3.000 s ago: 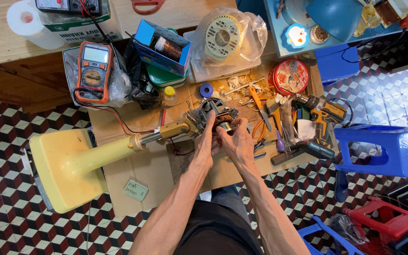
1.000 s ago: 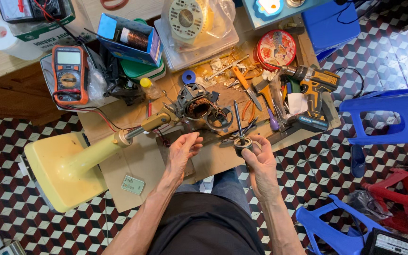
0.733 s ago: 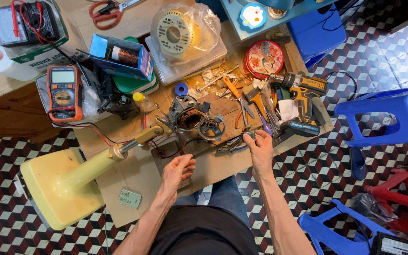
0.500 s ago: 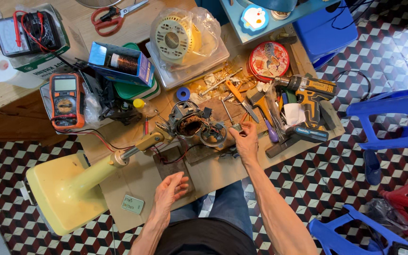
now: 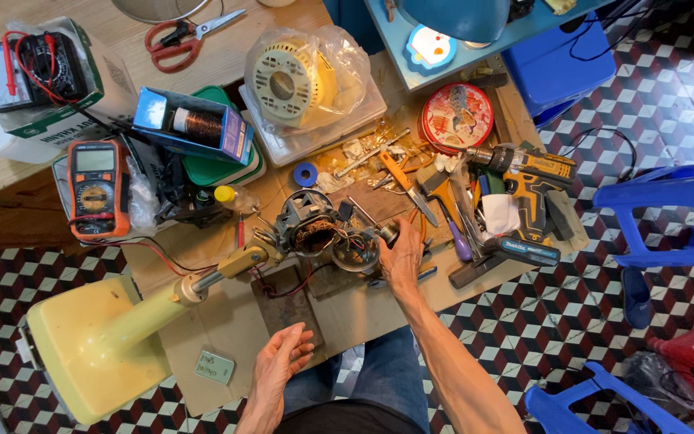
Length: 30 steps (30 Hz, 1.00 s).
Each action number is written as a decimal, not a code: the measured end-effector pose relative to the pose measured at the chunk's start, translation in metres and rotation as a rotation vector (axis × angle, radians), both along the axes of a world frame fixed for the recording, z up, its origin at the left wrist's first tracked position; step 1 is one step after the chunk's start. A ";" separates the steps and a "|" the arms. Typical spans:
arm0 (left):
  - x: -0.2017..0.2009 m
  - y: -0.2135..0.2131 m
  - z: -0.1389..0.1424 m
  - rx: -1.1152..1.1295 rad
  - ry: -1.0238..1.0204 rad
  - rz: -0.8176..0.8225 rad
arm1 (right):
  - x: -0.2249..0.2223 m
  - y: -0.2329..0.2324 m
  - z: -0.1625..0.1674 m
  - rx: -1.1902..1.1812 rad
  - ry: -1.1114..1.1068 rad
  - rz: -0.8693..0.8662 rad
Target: The person disassembles a small electrical motor, removes the rotor, and uses a cordless drill to work on the stator. They then reassemble the motor components and use pliers to adjust internal parts.
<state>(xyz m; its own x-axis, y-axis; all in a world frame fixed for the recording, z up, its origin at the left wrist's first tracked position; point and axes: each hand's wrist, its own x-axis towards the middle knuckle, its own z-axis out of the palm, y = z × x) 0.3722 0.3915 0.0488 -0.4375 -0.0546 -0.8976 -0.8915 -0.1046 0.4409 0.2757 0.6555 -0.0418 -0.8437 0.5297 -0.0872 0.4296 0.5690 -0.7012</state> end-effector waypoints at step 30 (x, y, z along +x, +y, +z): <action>-0.046 0.066 0.029 0.004 0.151 -0.039 | -0.095 0.111 0.019 -0.213 0.030 -0.183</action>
<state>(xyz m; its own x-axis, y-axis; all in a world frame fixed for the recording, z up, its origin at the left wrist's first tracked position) 0.3260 0.4572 0.0783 -0.5689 -0.0317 -0.8218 -0.8187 -0.0728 0.5696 0.1811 0.7664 -0.0229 -0.7397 0.6458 -0.1893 0.4887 0.3221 -0.8108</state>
